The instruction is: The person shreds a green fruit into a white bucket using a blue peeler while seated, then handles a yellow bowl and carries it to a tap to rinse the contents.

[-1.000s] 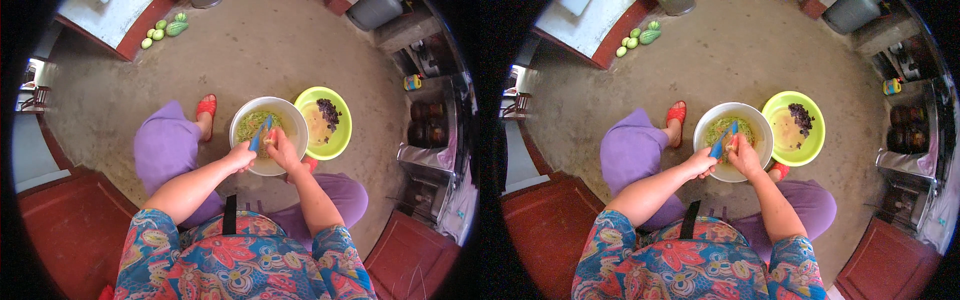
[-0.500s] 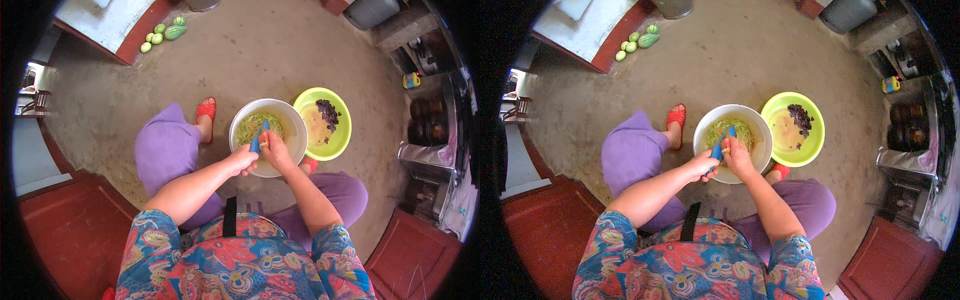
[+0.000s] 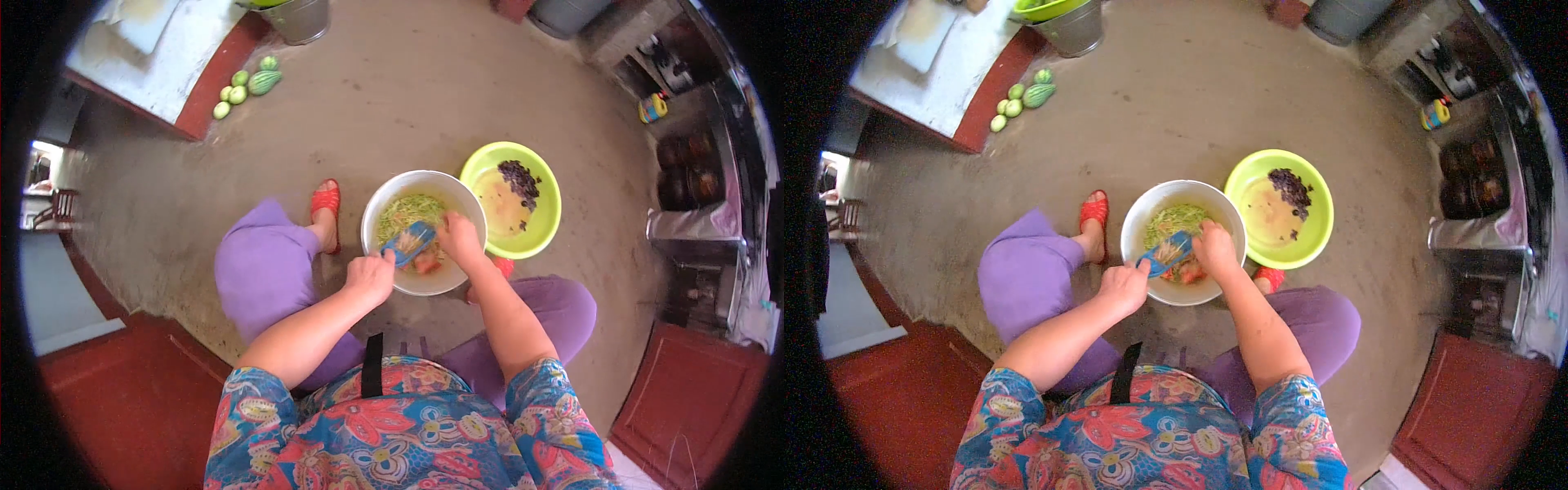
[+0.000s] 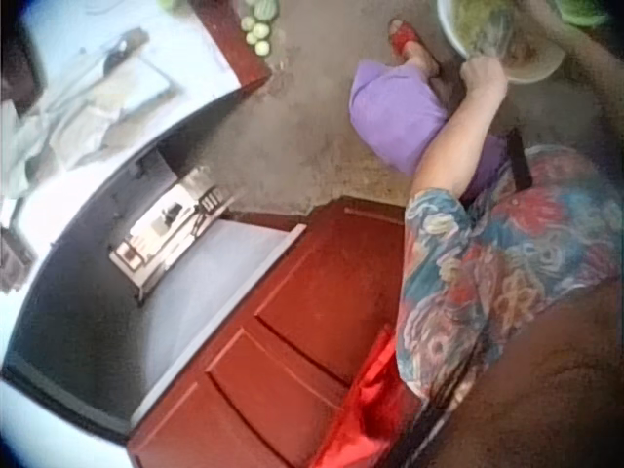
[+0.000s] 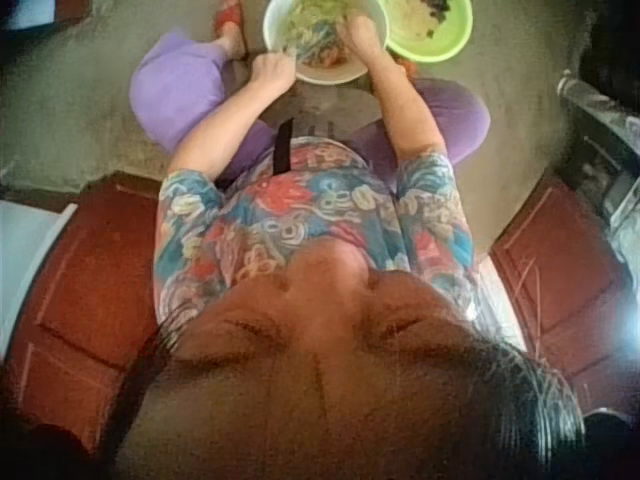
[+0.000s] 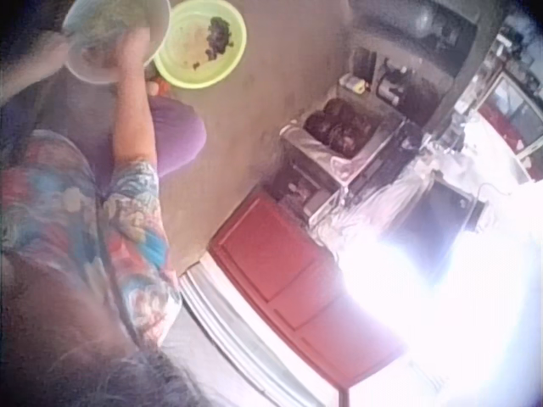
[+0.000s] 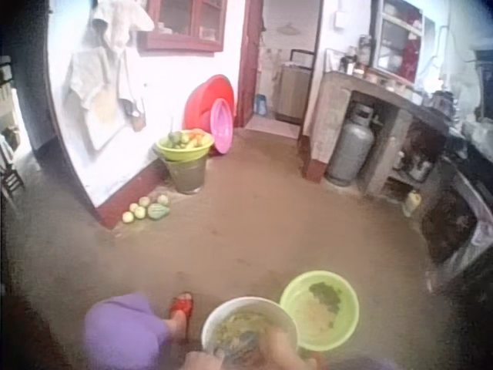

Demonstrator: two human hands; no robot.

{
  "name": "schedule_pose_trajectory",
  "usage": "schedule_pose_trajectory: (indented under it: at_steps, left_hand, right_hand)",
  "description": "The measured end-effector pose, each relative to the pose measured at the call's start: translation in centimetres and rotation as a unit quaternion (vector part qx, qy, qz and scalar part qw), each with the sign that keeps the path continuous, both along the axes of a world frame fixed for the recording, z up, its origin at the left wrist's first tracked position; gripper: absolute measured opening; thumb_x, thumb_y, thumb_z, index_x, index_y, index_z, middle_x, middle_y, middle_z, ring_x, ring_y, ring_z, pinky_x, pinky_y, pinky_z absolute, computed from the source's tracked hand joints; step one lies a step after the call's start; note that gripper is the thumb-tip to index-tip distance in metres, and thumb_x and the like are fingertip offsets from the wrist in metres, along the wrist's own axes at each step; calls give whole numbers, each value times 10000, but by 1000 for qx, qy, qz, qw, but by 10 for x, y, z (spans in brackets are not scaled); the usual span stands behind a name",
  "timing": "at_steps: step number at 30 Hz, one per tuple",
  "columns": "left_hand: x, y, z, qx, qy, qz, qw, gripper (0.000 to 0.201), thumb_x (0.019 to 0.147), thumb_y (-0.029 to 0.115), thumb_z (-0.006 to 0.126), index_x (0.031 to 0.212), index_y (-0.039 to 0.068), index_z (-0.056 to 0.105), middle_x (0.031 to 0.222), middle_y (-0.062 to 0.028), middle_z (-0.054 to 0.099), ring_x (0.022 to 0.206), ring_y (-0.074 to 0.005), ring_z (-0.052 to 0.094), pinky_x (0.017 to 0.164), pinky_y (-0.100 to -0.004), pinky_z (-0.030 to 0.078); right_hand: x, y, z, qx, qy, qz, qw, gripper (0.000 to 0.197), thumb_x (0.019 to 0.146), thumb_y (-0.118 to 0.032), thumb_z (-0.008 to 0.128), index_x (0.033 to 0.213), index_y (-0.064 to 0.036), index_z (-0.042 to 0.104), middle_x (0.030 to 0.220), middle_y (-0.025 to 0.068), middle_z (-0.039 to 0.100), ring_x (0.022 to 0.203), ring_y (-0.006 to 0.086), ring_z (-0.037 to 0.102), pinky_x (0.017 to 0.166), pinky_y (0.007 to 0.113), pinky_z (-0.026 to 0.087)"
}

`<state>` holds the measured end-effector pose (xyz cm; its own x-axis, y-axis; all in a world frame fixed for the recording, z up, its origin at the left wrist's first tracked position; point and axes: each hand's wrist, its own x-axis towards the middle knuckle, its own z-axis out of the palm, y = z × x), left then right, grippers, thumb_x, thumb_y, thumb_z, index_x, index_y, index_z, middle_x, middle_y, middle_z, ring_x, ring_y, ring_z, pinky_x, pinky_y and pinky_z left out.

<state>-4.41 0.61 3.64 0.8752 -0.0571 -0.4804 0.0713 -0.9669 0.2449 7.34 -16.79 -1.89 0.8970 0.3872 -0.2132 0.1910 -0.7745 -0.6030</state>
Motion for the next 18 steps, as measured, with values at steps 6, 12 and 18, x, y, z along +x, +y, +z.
schedule_pose_trajectory:
  at_steps: [6,12,18]
  left_hand:
    - [-5,-13,-7,46,-35,-50,997,212,770,91,443,938,-5,529,860,-194,566,712,-318,611,600,-409,500]
    - [17,3,-4,-24,26,81,996,272,790,302,495,893,75,604,794,-176,628,790,-277,622,692,-408,480]
    - [12,9,8,69,-27,37,997,330,782,349,537,933,56,560,781,-137,631,780,-294,614,698,-396,472]
  right_hand:
    - [-6,-1,20,11,-191,3,981,189,738,-123,560,913,-54,583,893,177,590,778,350,576,709,391,472]
    - [-22,15,48,7,-110,93,989,191,737,-63,505,896,-5,592,939,173,603,839,290,594,730,375,486]
    - [-9,-22,37,6,98,144,985,230,729,-111,521,926,-25,604,867,178,619,794,312,605,713,391,475]
